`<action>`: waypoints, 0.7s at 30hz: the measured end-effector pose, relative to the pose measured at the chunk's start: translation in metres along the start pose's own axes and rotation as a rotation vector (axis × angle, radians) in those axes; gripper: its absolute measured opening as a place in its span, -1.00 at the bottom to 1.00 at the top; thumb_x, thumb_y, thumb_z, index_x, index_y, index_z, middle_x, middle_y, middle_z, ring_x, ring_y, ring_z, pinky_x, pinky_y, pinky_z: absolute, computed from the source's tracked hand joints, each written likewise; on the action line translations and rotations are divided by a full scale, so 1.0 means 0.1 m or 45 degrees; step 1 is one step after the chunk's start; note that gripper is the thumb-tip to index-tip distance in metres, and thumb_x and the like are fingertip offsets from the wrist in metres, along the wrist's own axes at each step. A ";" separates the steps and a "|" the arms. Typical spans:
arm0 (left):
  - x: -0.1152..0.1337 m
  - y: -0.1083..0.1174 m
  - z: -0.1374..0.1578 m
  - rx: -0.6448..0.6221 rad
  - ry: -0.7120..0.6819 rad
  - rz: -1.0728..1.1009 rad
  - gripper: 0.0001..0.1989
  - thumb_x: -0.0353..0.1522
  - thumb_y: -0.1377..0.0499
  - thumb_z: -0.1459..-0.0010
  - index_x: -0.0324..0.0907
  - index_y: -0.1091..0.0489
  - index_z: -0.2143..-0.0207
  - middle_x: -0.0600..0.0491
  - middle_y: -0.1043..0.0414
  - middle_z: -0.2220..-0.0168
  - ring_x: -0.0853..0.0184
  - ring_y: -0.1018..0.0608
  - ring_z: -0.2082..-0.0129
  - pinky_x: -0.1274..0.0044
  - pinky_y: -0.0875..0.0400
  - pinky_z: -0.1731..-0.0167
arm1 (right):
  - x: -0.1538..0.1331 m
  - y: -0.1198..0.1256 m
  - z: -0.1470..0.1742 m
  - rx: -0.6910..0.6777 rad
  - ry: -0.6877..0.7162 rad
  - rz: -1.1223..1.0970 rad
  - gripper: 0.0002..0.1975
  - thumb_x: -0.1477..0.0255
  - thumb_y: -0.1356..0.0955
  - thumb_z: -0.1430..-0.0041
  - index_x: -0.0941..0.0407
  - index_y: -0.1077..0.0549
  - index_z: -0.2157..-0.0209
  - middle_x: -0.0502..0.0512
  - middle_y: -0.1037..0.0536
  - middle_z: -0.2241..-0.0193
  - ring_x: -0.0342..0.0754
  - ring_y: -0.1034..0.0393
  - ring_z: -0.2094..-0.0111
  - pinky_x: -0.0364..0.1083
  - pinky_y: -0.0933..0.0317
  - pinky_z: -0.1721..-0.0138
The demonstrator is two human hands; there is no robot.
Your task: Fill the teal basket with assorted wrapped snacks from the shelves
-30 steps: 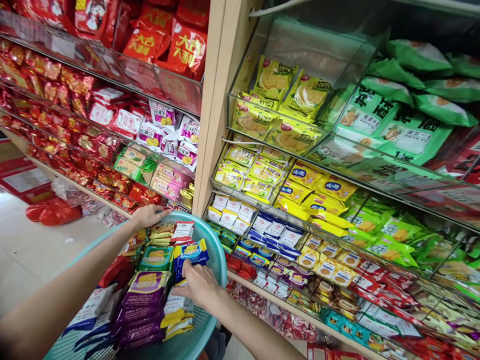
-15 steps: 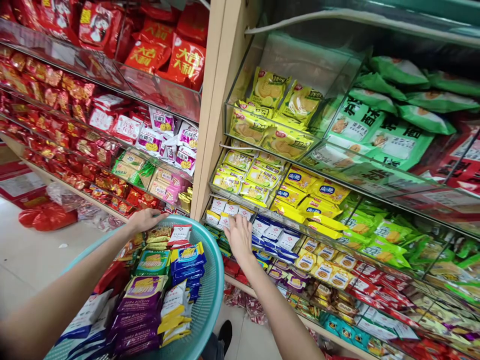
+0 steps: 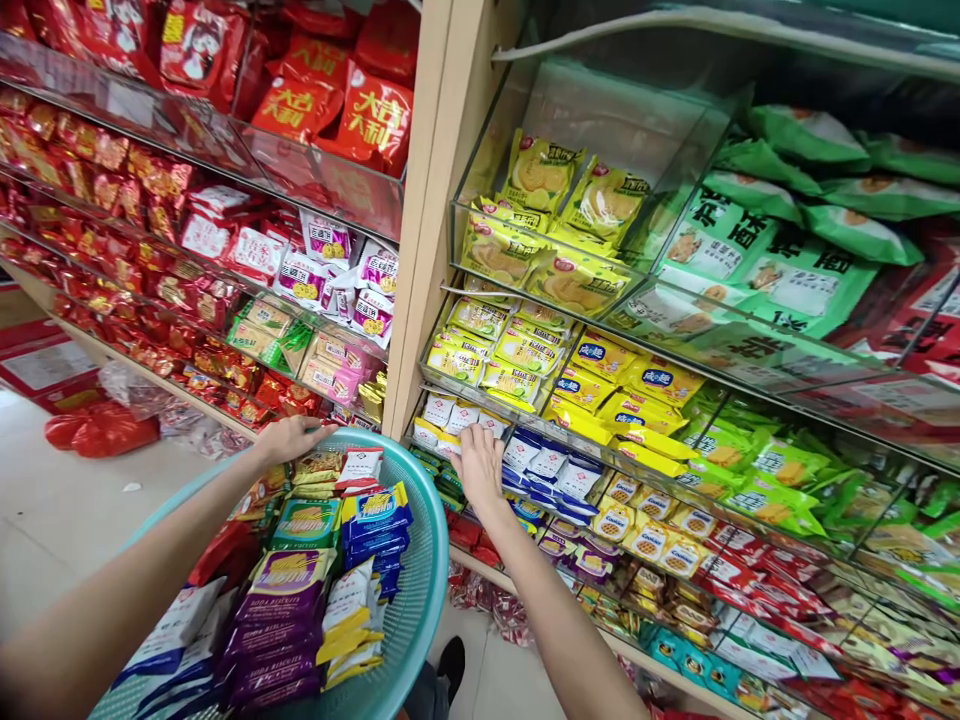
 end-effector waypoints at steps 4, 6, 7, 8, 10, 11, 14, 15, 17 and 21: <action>0.01 0.02 0.02 -0.006 -0.002 -0.007 -0.27 0.17 0.16 -0.01 -0.07 -0.42 0.03 -0.11 -0.52 0.11 -0.01 -0.51 0.08 0.33 -0.36 0.12 | -0.01 -0.06 0.01 -0.012 0.008 -0.120 -0.84 0.42 -0.31 -0.16 0.11 -0.29 0.20 0.10 -0.49 0.24 0.06 -0.25 0.19 -0.03 0.03 0.23; 0.02 0.04 0.03 -0.017 -0.006 -0.006 -0.25 0.17 0.19 -0.02 -0.08 -0.41 0.03 -0.13 -0.51 0.10 -0.02 -0.50 0.08 0.31 -0.34 0.10 | -0.02 -0.06 0.00 -0.003 0.001 -0.171 -0.86 0.43 -0.30 -0.17 0.10 -0.28 0.21 0.08 -0.50 0.26 0.05 -0.26 0.20 -0.04 0.03 0.23; 0.02 0.04 0.03 -0.022 -0.008 -0.004 -0.24 0.18 0.21 -0.02 -0.09 -0.41 0.03 -0.14 -0.51 0.10 -0.02 -0.50 0.08 0.30 -0.34 0.09 | -0.02 -0.05 0.00 0.005 -0.001 -0.193 -0.86 0.42 -0.30 -0.17 0.10 -0.28 0.21 0.08 -0.51 0.25 0.05 -0.26 0.20 -0.03 0.04 0.22; 0.02 0.05 0.03 -0.028 -0.010 -0.003 -0.24 0.18 0.22 -0.02 -0.09 -0.41 0.04 -0.15 -0.51 0.11 -0.03 -0.50 0.08 0.29 -0.34 0.09 | -0.03 -0.02 0.00 0.013 -0.003 -0.212 -0.86 0.41 -0.30 -0.18 0.10 -0.29 0.21 0.08 -0.51 0.25 0.05 -0.26 0.20 -0.03 0.04 0.22; 0.03 0.06 0.04 -0.033 -0.014 -0.003 -0.24 0.19 0.22 -0.01 -0.09 -0.42 0.06 -0.16 -0.51 0.13 -0.05 -0.51 0.09 0.27 -0.35 0.11 | -0.06 0.10 0.03 0.036 -0.007 -0.239 -0.85 0.37 -0.28 -0.20 0.10 -0.29 0.20 0.10 -0.50 0.25 0.05 -0.26 0.18 -0.02 0.04 0.21; 0.03 0.06 0.04 -0.036 -0.016 -0.004 -0.24 0.19 0.22 -0.01 -0.10 -0.42 0.08 -0.16 -0.51 0.14 -0.06 -0.51 0.10 0.26 -0.35 0.12 | -0.08 0.18 0.05 0.056 -0.007 -0.259 -0.83 0.35 -0.28 -0.20 0.10 -0.29 0.18 0.11 -0.50 0.24 0.06 -0.26 0.17 -0.02 0.04 0.20; 0.02 0.06 0.03 -0.042 -0.024 -0.005 -0.24 0.20 0.22 0.00 -0.10 -0.43 0.11 -0.17 -0.51 0.15 -0.08 -0.51 0.11 0.25 -0.35 0.13 | -0.20 0.45 0.18 0.123 -0.016 -0.416 -0.80 0.29 -0.27 -0.20 0.08 -0.31 0.18 0.11 -0.49 0.21 0.06 -0.26 0.16 0.00 0.02 0.17; 0.02 0.07 0.03 -0.043 -0.024 -0.004 -0.24 0.20 0.22 0.00 -0.10 -0.44 0.12 -0.16 -0.51 0.16 -0.08 -0.51 0.12 0.25 -0.35 0.13 | -0.26 0.52 0.24 0.122 -0.041 -0.508 -0.80 0.28 -0.28 -0.19 0.07 -0.32 0.19 0.10 -0.49 0.20 0.05 -0.26 0.15 0.01 0.02 0.15; 0.03 0.07 0.02 -0.045 -0.023 -0.005 -0.24 0.20 0.22 0.01 -0.09 -0.43 0.11 -0.15 -0.52 0.17 -0.08 -0.51 0.13 0.24 -0.36 0.13 | -0.40 0.60 0.37 0.015 -0.143 -0.787 -0.78 0.25 -0.33 -0.11 0.06 -0.34 0.24 0.07 -0.49 0.25 0.03 -0.29 0.20 0.00 -0.04 0.16; 0.06 0.08 0.01 -0.047 -0.028 -0.010 -0.24 0.21 0.22 0.02 -0.08 -0.44 0.11 -0.14 -0.52 0.17 -0.07 -0.51 0.13 0.24 -0.36 0.13 | -0.70 0.42 0.64 -0.710 -0.488 -1.653 -0.56 0.20 -0.48 0.22 0.10 -0.30 0.35 0.02 -0.53 0.38 -0.05 -0.37 0.37 -0.06 -0.18 0.30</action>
Point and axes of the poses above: each hand's wrist, its own z-axis away from the middle knuckle, its own y-axis out of the back of the hand, x = y × z, the point moved 1 cm from there along -z, towards the middle knuckle
